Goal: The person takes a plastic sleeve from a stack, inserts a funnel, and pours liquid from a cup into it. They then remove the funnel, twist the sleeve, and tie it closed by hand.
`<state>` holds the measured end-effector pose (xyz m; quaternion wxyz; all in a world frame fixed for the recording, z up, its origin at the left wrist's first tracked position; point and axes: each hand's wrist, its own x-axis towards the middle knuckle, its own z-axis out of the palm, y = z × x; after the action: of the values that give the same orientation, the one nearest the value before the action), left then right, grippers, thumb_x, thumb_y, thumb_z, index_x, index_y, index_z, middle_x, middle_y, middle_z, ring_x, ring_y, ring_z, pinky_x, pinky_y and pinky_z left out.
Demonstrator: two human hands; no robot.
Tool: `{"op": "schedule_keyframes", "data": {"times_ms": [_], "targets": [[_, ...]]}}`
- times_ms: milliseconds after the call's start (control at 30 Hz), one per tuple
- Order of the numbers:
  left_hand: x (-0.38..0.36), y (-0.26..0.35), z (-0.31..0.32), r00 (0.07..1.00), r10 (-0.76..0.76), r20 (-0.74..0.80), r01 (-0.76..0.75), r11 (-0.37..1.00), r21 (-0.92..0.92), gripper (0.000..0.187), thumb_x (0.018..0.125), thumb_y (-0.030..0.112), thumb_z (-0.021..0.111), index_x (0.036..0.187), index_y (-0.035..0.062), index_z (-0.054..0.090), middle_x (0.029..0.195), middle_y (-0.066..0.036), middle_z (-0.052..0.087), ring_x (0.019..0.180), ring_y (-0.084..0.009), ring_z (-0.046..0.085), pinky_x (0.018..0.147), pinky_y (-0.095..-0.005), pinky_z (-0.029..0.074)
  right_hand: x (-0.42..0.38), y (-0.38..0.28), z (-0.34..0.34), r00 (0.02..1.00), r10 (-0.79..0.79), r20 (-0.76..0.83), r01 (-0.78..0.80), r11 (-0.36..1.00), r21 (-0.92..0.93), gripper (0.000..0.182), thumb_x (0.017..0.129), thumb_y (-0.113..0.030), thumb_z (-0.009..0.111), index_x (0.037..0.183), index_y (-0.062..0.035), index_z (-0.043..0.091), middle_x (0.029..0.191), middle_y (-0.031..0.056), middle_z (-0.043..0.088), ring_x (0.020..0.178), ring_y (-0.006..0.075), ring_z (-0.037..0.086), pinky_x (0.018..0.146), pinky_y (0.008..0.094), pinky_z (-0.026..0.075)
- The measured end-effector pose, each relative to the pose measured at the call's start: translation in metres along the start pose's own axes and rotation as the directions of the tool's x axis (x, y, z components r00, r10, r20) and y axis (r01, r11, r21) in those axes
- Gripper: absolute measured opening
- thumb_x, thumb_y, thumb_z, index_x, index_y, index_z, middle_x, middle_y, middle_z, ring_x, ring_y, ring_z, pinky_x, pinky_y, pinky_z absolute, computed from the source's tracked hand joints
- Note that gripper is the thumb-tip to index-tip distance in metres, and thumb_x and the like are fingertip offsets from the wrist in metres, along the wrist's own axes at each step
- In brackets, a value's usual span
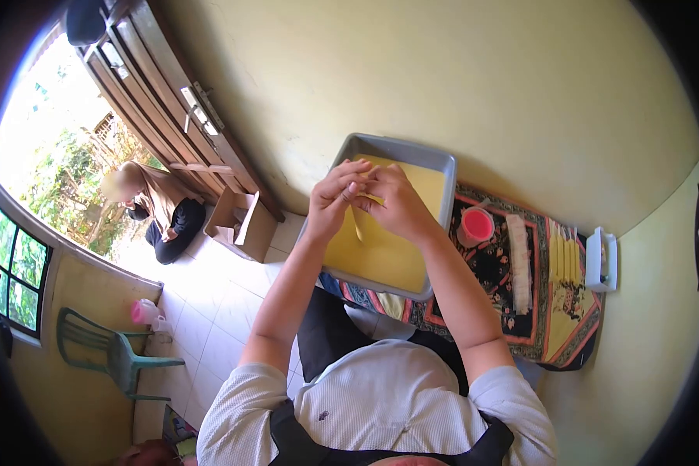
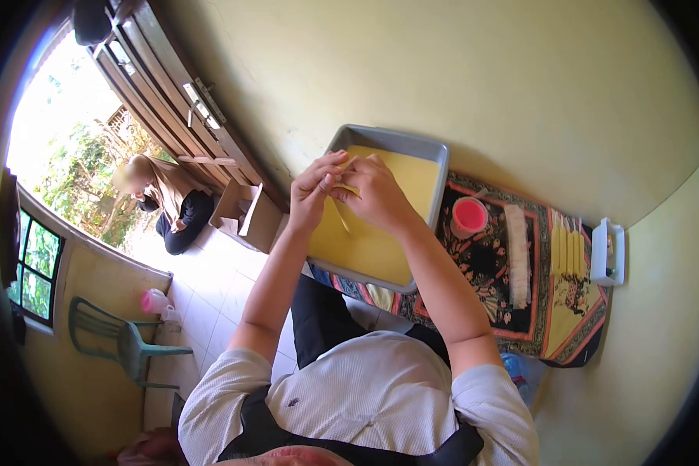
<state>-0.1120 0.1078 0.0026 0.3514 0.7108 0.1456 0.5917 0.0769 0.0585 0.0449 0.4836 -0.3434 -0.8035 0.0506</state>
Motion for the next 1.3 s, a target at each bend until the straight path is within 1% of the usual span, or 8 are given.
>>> {"op": "schedule_keyframes", "data": {"times_ms": [133,167,267,300,400,600,700,1300], "targets": [[-0.003,0.009,0.004,0.977,-0.205,-0.059,0.187,0.956,-0.225,0.044,0.114,0.029,0.065,0.146,0.0005,0.066,0.153,-0.015,0.067,0.147,-0.0247,0.057,0.126,-0.0419,0.039,0.012,0.01,0.01,0.991,0.126,0.047,-0.13,0.987,0.09,0.018,0.098,-0.021,0.082,0.097,-0.0042,0.077,0.089,0.009,0.067,0.095,0.0324,0.063,0.092,0.0417,0.05],[-0.001,0.011,0.004,0.983,-0.181,-0.023,0.174,0.969,-0.178,0.057,0.118,0.044,0.055,0.153,-0.0004,0.057,0.151,-0.012,0.065,0.144,-0.022,0.056,0.122,-0.04,0.042,0.017,0.007,0.008,0.986,0.158,0.046,-0.162,0.978,0.132,0.018,0.098,-0.021,0.081,0.096,-0.0038,0.076,0.087,0.0093,0.066,0.094,0.032,0.061,0.092,0.0414,0.05],[-0.01,-0.017,-0.003,0.934,-0.357,-0.024,0.323,0.87,-0.372,0.063,0.119,0.054,0.045,0.148,-0.0003,0.06,0.14,-0.009,0.067,0.134,-0.0188,0.059,0.117,-0.0387,0.045,0.025,0.009,0.002,0.984,0.168,0.057,-0.176,0.963,0.203,0.018,0.101,-0.021,0.08,0.097,-0.0038,0.076,0.087,0.0062,0.062,0.092,0.0283,0.059,0.091,0.0385,0.048],[-0.012,-0.016,-0.001,0.895,-0.445,-0.038,0.421,0.869,-0.259,0.066,0.12,0.056,0.038,0.145,-0.0008,0.062,0.135,-0.006,0.066,0.127,-0.0158,0.059,0.114,-0.0356,0.045,0.027,0.011,0.002,0.985,0.159,0.063,-0.169,0.961,0.22,0.017,0.103,-0.02,0.079,0.099,-0.004,0.076,0.088,0.0045,0.062,0.092,0.0267,0.059,0.09,0.0372,0.048],[-0.02,-0.025,-0.009,0.841,-0.529,0.114,0.539,0.799,-0.268,0.063,0.122,0.05,0.034,0.151,-0.0008,0.058,0.139,-0.005,0.065,0.127,-0.0151,0.059,0.115,-0.0339,0.044,0.029,0.019,0.006,0.999,0.052,0.017,-0.054,0.977,0.205,0.017,0.105,-0.02,0.077,0.102,-0.0031,0.078,0.098,0.0032,0.062,0.092,0.0207,0.059,0.084,0.035,0.049],[-0.008,0.005,0.007,0.908,-0.403,0.116,0.42,0.877,-0.235,0.06,0.122,0.049,0.038,0.145,-0.0016,0.062,0.133,-0.004,0.067,0.125,-0.0158,0.06,0.114,-0.0338,0.045,0.024,0.017,0.008,0.889,0.405,0.214,-0.438,0.616,0.654,0.022,0.108,-0.023,0.074,0.108,-0.0033,0.082,0.122,0.0049,0.068,0.102,0.0141,0.061,0.085,0.0311,0.051],[-0.011,-0.006,-0.001,0.903,-0.361,0.234,0.409,0.888,-0.211,0.056,0.122,0.047,0.042,0.141,-0.001,0.065,0.127,-0.002,0.067,0.122,-0.0135,0.058,0.112,-0.0323,0.045,0.023,0.011,0.008,0.853,0.462,0.243,-0.462,0.455,0.761,0.022,0.11,-0.022,0.07,0.11,-0.0036,0.081,0.13,0.0036,0.068,0.093,0.0086,0.06,0.077,0.0264,0.048],[-0.002,-0.001,0.006,0.871,-0.438,0.223,0.48,0.857,-0.187,0.039,0.122,0.037,0.047,0.12,0.002,0.065,0.112,-0.001,0.064,0.112,-0.0134,0.058,0.107,-0.0312,0.045,0.007,0.022,0.028,0.762,0.611,0.213,-0.462,0.283,0.84,0.026,0.111,-0.02,0.063,0.112,-0.0014,0.081,0.089,-0.0009,0.07,0.08,0.009,0.056,0.076,0.0269,0.043]]}}
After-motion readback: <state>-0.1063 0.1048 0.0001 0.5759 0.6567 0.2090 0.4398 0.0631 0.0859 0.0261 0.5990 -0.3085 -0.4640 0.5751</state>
